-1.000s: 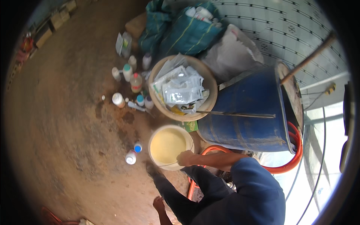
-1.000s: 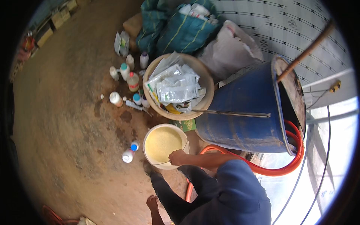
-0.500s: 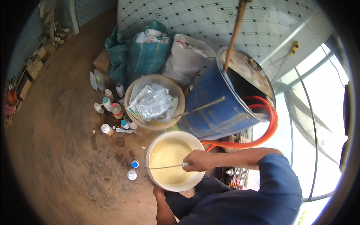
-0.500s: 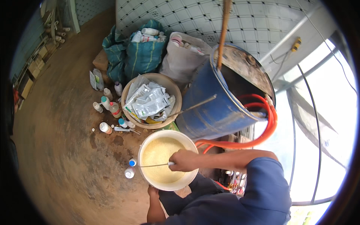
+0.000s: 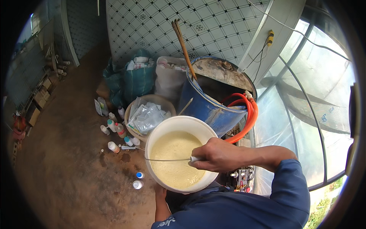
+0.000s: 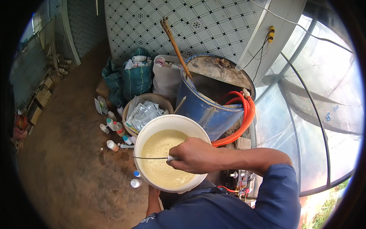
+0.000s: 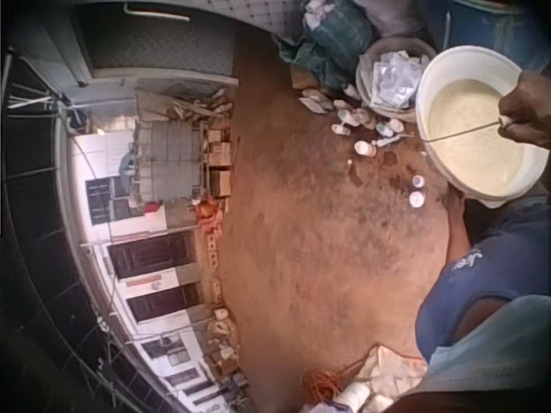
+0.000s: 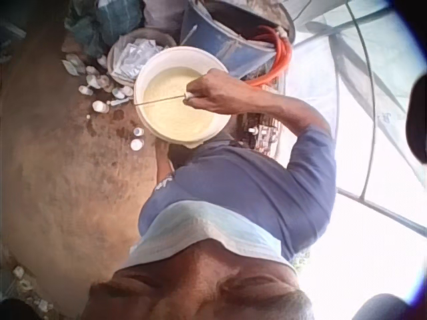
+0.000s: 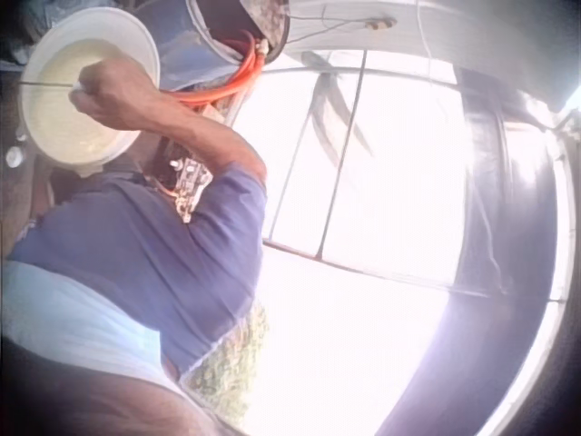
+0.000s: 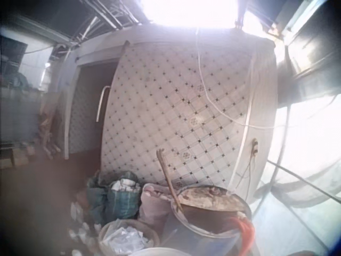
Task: The person stirs a yellowish liquid in a white bucket with a stick, then uses a hose to add water and pour the mixture into a large blue barrel. They also open a white bottle and pour its contents into the bucket.
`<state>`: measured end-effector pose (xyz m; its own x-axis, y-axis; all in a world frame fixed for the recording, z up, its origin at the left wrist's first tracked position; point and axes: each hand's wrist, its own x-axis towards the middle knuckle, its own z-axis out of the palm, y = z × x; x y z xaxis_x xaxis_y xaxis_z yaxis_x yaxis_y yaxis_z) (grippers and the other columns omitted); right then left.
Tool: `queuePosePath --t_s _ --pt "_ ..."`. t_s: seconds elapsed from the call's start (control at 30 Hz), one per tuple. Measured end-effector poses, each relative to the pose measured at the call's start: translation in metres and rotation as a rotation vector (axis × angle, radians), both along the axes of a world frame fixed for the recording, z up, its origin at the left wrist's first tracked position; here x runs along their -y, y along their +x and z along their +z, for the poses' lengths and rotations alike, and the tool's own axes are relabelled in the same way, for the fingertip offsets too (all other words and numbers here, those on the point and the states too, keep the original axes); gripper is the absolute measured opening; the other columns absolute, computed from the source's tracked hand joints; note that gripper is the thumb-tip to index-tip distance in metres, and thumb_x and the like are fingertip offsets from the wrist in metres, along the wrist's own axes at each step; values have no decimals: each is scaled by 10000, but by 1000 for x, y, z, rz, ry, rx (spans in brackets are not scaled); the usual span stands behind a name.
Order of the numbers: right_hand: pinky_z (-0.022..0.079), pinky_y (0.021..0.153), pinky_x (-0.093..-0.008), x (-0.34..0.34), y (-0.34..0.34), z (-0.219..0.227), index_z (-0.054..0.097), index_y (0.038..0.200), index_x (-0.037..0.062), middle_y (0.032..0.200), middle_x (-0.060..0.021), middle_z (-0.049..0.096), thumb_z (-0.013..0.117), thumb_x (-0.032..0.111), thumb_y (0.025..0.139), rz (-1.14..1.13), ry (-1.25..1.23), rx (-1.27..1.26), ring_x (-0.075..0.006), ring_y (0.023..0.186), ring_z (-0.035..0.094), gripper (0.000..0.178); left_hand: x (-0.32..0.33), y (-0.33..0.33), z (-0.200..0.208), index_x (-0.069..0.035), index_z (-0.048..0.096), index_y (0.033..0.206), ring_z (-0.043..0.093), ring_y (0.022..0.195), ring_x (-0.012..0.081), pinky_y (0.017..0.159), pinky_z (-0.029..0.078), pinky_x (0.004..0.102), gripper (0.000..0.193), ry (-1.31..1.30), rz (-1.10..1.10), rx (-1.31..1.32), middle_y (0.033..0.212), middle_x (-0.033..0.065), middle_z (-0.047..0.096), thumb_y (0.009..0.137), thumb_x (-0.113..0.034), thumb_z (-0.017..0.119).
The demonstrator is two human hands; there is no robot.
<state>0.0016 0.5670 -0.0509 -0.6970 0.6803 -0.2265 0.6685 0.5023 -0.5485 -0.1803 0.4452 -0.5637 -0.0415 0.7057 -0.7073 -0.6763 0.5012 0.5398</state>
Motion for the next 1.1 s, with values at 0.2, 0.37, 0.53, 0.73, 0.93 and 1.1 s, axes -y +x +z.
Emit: queuePosePath --t_s 0.2,0.37,0.53,0.73,0.93,1.1 --pt "482 562 -490 10 31 24 619 770 16 601 -179 601 670 158 842 30 325 -290 -393 580 614 167 15 -3 60 -56 632 1181 701 810 222 624 574 313 408 -24 15 -150 1031 106 698 943 -387 610" --pt "454 502 -439 1 69 51 596 797 23 600 -133 577 691 121 822 50 576 -361 -347 551 602 138 8 6 123 -49 621 1165 690 720 220 636 602 347 447 -2 -16 -272 941 102 698 949 -440 608" --pt "450 490 -421 -23 112 75 601 823 28 605 -121 563 699 97 798 74 668 -408 -335 565 603 123 -3 16 163 -38 631 1142 690 732 208 641 599 338 513 4 -45 -407 979 112 697 967 -517 575" --pt "462 533 -425 -65 144 90 638 821 3 605 -175 551 699 44 786 61 653 -549 -377 590 585 82 -31 30 187 -6 651 1007 674 595 180 544 573 296 498 171 43 -464 819 87 709 951 -500 617" --pt "488 591 -466 -108 170 97 623 728 -8 582 -189 568 666 100 823 -24 570 -543 -411 595 585 150 -70 21 217 1 647 916 654 541 177 483 555 308 425 197 8 -542 735 91 688 940 -422 670" --pt "412 516 -388 -141 187 90 639 854 -29 609 -185 522 684 69 844 -42 528 -535 -363 538 481 108 -86 18 258 31 667 860 635 528 163 458 535 309 415 109 -24 -703 710 89 678 938 -376 688"
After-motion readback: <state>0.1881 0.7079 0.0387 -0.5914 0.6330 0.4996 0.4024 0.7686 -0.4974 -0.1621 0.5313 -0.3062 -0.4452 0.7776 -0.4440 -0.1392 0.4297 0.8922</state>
